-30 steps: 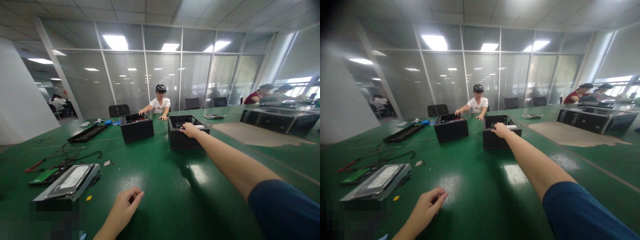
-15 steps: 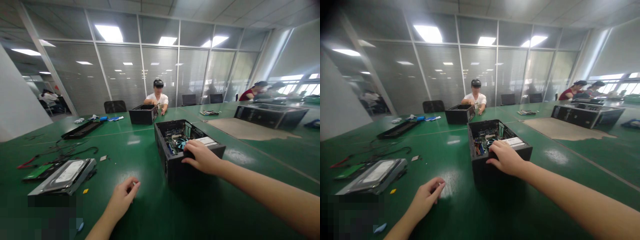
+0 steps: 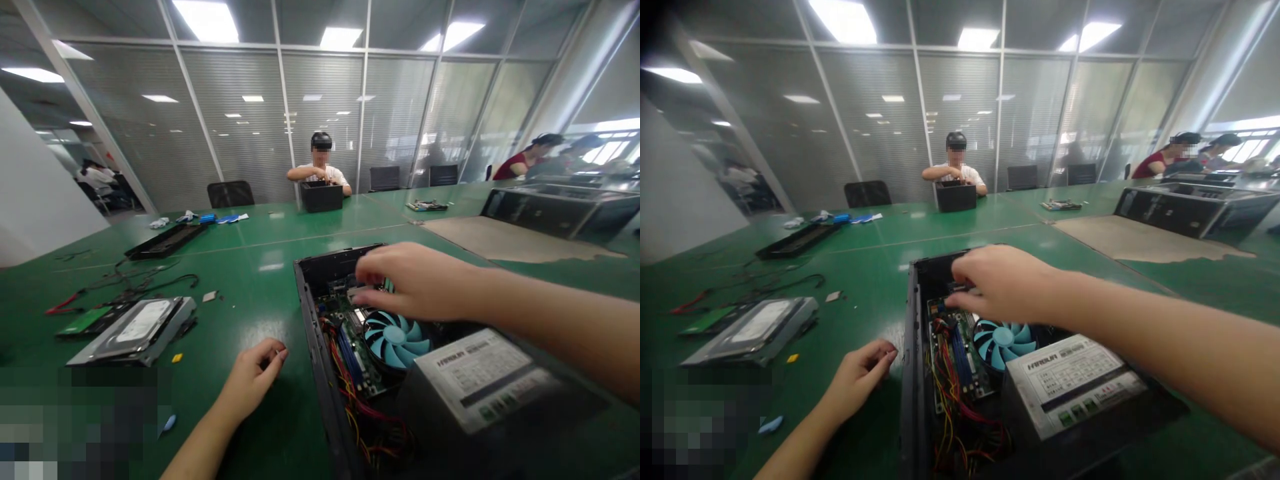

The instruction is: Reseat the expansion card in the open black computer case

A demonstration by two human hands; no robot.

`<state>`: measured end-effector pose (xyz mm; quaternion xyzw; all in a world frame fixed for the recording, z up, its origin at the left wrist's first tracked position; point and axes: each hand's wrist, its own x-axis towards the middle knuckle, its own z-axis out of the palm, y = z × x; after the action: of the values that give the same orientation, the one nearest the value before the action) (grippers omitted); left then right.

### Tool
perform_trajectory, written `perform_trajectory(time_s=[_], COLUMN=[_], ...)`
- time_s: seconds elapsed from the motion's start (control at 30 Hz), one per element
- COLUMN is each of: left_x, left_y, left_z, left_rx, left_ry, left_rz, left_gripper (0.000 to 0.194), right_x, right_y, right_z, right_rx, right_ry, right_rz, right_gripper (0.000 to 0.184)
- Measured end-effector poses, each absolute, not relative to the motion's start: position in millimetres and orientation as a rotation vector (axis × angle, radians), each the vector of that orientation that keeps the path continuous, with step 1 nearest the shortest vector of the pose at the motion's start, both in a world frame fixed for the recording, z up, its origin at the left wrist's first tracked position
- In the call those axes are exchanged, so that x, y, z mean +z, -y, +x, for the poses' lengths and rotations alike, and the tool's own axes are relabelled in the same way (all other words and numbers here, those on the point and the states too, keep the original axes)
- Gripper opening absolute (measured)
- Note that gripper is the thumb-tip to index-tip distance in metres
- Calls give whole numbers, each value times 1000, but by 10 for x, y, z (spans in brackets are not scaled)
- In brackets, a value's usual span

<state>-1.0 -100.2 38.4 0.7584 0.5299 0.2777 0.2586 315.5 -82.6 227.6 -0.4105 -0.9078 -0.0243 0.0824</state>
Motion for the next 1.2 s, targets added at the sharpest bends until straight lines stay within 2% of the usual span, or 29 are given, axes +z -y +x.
perform_trajectory(time_s=[0.07, 0.17, 0.33, 0.67, 0.9, 1.03, 1.2], left_x=[377, 372, 369, 306, 328, 347, 355], left_y=[997, 990, 972, 966, 979, 989, 977], left_z=[-23, -59, -88, -30, -29, -12, 9], left_rx=[749, 758, 764, 667, 652, 637, 610], left_ry=[-1435, -1440, -1436, -1368, -1357, -1339, -1347], left_rz=[2046, 2042, 2075, 2129, 2143, 2147, 2140], left_gripper=[31, 31, 31, 32, 31, 30, 29], right_x=[2121, 1715, 1256, 1145, 1300, 1471, 1527], right_y=[273, -313, -626, -624, -569, -561, -671], right_z=[3006, 2851, 2852, 2809, 2855, 2962, 3131], right_rx=[-233, -386, -449, -530, -540, -305, 317], right_ry=[2817, 2993, 3052, 2954, 2934, 2939, 2989], right_rz=[-1336, -1470, -1430, -1479, -1462, -1219, -979], right_gripper=[38, 33, 27, 17, 27, 22, 24])
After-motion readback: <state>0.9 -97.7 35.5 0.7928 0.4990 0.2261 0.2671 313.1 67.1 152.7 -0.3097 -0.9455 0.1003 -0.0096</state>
